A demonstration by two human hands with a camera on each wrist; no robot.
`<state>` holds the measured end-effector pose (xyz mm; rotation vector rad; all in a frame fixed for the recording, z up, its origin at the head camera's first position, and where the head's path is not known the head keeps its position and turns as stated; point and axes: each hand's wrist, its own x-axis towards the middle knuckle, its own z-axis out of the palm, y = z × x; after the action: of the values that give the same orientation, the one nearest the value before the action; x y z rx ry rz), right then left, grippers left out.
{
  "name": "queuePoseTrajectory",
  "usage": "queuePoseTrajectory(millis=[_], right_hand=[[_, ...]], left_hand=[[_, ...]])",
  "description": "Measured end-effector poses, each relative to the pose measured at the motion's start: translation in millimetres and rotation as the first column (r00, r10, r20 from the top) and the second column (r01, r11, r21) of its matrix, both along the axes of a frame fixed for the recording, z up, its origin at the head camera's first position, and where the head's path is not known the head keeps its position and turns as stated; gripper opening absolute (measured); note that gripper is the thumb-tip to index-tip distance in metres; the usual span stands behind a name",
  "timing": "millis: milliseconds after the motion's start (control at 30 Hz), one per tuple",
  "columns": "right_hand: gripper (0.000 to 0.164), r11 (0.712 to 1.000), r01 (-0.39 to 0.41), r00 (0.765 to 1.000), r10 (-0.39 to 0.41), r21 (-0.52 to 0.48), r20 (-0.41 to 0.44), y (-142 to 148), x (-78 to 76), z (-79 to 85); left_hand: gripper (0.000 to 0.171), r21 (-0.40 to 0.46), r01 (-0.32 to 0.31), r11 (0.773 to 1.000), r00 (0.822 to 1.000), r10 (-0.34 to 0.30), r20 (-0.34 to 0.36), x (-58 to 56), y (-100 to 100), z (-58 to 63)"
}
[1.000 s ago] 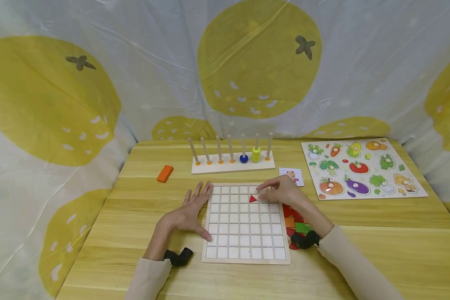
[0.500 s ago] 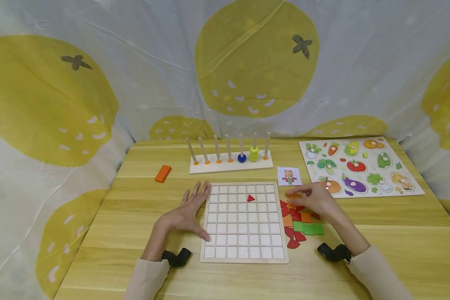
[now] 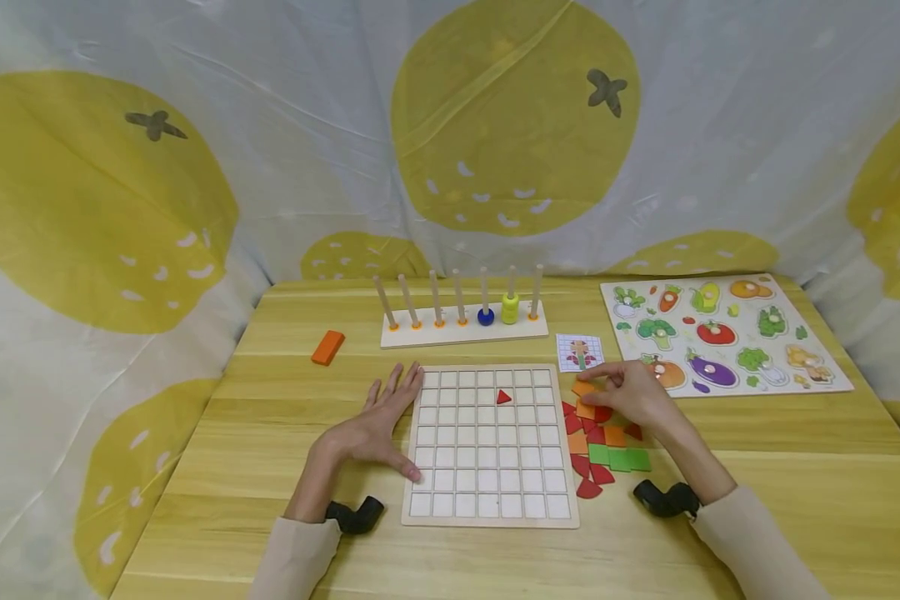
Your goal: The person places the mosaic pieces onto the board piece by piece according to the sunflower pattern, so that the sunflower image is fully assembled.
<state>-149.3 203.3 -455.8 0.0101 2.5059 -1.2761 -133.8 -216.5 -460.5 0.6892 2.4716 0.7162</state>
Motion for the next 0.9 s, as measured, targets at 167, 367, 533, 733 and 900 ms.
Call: queuePoseTrajectory(millis=[167,367,533,733,900], right_hand=[[0.033,1.0,-0.002,1.0,0.002,-0.018,0.005,-1.7,-0.9,-1.3],[0.035,1.0,-0.004,1.0,0.004,-0.002,0.003,-1.6,-1.3,-0.8],[0.032,1.0,0.012,1.0,-0.012,-0.001,-0.001,1.8,-1.3,-1.2],[0.03,1.0,-0.005,1.0,0.005,-0.025,0.024,0.9,-5.2,-2.2],[0.03,0.999,-0.032,0.999,0.032,-0.026,0.03,-2.2,-9.1,-3.1]], left_hand=[[0.153,0.002,-0.002,1.0,1.0,0.002,0.003,1.0,1.9,1.3],[0.154,0.005,-0.003,1.0,1.0,0.003,0.004,0.5,2.2,1.6],[0.153,0.004,-0.007,1.0,1.0,0.007,0.008,0.6,3.1,1.3],[0.153,-0.004,-0.005,1.0,1.0,0.005,0.005,0.4,1.6,0.0],[0.153,0.007,-0.005,1.0,1.0,0.006,-0.003,0.3,1.1,-1.2]])
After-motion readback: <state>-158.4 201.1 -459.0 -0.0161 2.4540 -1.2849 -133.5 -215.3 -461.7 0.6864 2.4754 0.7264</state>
